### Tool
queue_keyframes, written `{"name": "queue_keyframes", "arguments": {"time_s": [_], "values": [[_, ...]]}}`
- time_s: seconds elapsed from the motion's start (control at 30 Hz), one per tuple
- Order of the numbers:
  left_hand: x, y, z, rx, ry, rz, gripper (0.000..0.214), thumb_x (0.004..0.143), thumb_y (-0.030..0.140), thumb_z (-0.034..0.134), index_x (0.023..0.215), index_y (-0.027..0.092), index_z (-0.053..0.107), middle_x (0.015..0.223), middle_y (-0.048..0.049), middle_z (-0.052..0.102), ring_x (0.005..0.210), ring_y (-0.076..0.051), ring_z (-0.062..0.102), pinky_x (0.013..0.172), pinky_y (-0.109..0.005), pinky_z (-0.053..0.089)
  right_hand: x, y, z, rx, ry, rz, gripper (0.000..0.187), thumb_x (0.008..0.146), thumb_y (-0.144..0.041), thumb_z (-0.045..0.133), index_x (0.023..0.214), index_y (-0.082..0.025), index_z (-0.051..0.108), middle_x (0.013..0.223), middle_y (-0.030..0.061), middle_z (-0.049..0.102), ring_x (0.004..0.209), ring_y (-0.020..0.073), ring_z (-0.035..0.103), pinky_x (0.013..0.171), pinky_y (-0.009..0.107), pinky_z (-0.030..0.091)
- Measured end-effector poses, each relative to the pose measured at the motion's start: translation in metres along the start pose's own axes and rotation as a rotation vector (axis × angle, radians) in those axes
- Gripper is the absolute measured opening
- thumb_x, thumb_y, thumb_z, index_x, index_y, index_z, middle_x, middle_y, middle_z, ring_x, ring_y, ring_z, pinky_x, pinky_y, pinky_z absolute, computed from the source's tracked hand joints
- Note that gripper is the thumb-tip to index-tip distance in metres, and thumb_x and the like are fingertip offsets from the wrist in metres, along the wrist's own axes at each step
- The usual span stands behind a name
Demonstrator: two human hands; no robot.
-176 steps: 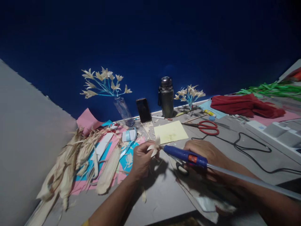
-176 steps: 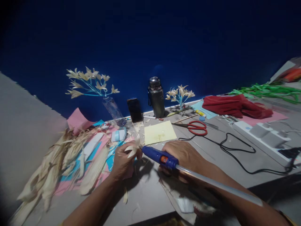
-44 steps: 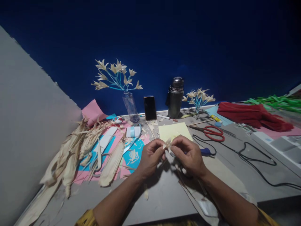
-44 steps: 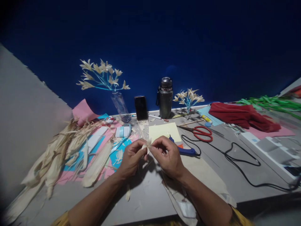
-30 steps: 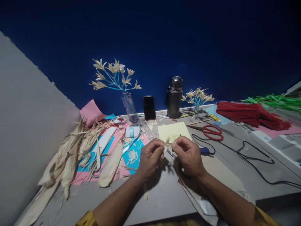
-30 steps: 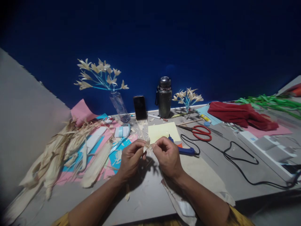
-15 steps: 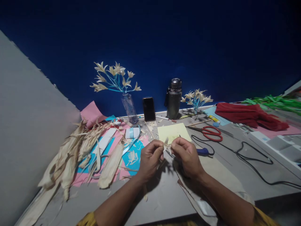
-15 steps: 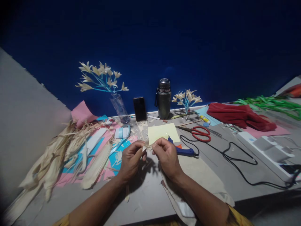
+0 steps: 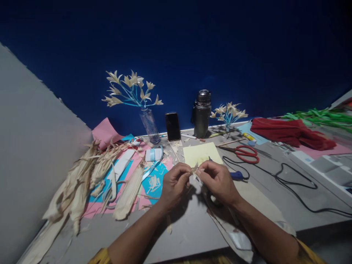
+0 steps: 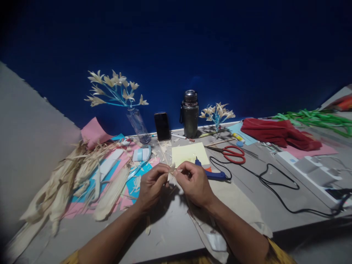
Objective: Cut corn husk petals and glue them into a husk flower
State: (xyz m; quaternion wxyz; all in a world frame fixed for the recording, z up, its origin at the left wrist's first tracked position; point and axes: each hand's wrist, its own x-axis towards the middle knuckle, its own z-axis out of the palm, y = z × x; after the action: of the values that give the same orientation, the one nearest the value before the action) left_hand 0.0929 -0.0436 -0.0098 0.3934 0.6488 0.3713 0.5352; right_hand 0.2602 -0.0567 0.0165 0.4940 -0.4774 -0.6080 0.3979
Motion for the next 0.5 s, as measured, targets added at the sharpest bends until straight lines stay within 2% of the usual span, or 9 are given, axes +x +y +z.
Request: {"name": "queue_keyframes", "arguments": {"time_s": [0.1, 0.3, 0.4, 0.5], "values": [[-0.001, 0.003, 0.0, 0.036, 0.005, 0.063, 0.014, 0.091, 0.02, 0.059, 0.079, 0.019, 0.065, 0.079, -0.0016, 0.062, 0.059, -0.011, 0.055, 0.059, -0.024, 0.045, 0.001, 0.0, 0.0, 0.03, -0.003, 0.036, 0.017, 0.076, -0.032, 0.064, 0.067, -0.018, 0.059, 0.056, -0.0042, 0.048, 0.054, 0.0118, 0.039, 0.051, 0.025, 0.032], [-0.005, 0.0, -0.001, 0.07, -0.007, 0.14, 0.012, 0.092, 0.02, 0.06, 0.082, 0.019, 0.066, 0.081, -0.0031, 0.063, 0.064, -0.012, 0.056, 0.063, -0.026, 0.047, 0.003, 0.009, 0.004, 0.279, -0.029, 0.206, 0.016, 0.071, -0.028, 0.062, 0.059, -0.019, 0.055, 0.051, -0.0063, 0.041, 0.051, 0.0103, 0.032, 0.049, 0.024, 0.026], [-0.004, -0.002, -0.002, 0.078, -0.009, 0.14, 0.013, 0.092, 0.021, 0.061, 0.081, 0.019, 0.067, 0.08, -0.0039, 0.064, 0.067, -0.014, 0.058, 0.064, -0.027, 0.047, 0.003, 0.011, 0.006, 0.316, -0.018, 0.233, 0.016, 0.071, -0.027, 0.063, 0.059, -0.019, 0.057, 0.05, -0.0069, 0.04, 0.049, 0.0098, 0.029, 0.048, 0.024, 0.024], [-0.003, -0.002, -0.001, 0.031, -0.003, 0.077, 0.014, 0.09, 0.025, 0.063, 0.079, 0.019, 0.067, 0.08, -0.0039, 0.064, 0.063, -0.013, 0.057, 0.06, -0.026, 0.046, 0.003, 0.01, 0.005, 0.359, -0.016, 0.242, 0.02, 0.073, -0.03, 0.065, 0.059, -0.018, 0.058, 0.049, -0.0063, 0.042, 0.049, 0.0096, 0.03, 0.048, 0.024, 0.024]]}}
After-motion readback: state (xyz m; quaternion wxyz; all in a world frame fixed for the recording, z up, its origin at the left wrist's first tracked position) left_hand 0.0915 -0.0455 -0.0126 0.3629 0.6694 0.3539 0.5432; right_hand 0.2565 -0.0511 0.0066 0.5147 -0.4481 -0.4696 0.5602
